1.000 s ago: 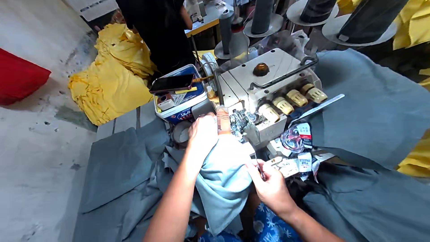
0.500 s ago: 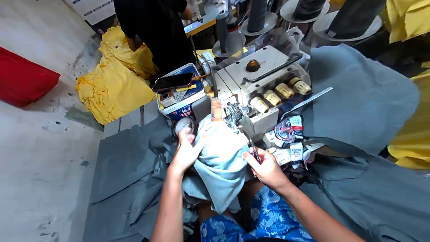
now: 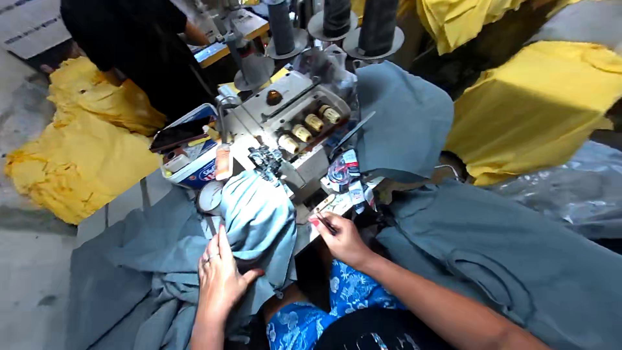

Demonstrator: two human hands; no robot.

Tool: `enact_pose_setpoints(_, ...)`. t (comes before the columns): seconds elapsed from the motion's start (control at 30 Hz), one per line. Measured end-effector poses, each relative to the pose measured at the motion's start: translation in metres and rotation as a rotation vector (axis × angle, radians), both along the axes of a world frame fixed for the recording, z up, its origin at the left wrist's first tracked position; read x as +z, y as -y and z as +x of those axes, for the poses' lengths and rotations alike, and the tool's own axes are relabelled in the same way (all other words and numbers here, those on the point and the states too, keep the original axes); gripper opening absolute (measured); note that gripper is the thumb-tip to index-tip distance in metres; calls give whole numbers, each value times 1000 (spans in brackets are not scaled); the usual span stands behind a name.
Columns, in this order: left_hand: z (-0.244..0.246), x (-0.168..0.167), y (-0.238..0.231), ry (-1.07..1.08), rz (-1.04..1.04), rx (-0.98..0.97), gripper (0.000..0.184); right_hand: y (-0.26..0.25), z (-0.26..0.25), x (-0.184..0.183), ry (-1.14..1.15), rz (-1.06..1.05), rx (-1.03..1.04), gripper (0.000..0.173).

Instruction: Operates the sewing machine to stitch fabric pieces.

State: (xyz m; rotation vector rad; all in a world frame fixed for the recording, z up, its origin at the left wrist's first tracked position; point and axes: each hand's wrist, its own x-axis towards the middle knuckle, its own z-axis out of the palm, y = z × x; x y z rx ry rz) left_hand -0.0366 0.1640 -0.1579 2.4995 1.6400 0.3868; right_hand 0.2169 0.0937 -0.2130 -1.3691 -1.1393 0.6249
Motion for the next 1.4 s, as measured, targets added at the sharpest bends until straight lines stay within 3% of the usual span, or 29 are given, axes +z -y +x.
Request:
enact_pose_setpoints(0.07,0,-7,12,158,219,-114,105,24,20,-18,5,22,-169,20)
enact_pose_setpoints(0.13,18,-4,33,352,324,-216,76,39,42,-32,-130,-86,-316,23)
enact_pose_setpoints(0.23,62,-5,56,670,207,-378,36,39,59,-51,-333,-170,-480,19)
enact_pose_setpoints(0.37,103,-25,71,744,-46,-567,16,38,66,-74,-3,-19,-516,34)
enact_pose_setpoints(0.57,117,-64,65,643,-500,-549,23,35,68,-107,205,31,-292,23)
enact_pose_setpoints(0.73,131,-81,63,666,-532,-406,25,14,51,-124,320,30,-394,36)
enact_pose_setpoints(0.9,127,-84,72,670,-510,-398,23,-1,34,-128,349,-1,-573,35)
enact_pose_setpoints(1.13,119,-86,71,645,-565,-398,23,22,42,-134,373,-4,-437,29)
enact_pose_setpoints(1.27,137,-88,62,720,-627,-407,28,52,43,-104,128,-7,-248,44)
enact_pose_setpoints(1.4,159,-98,58,1037,-927,-429,54,72,33,-26,-377,29,19,33)
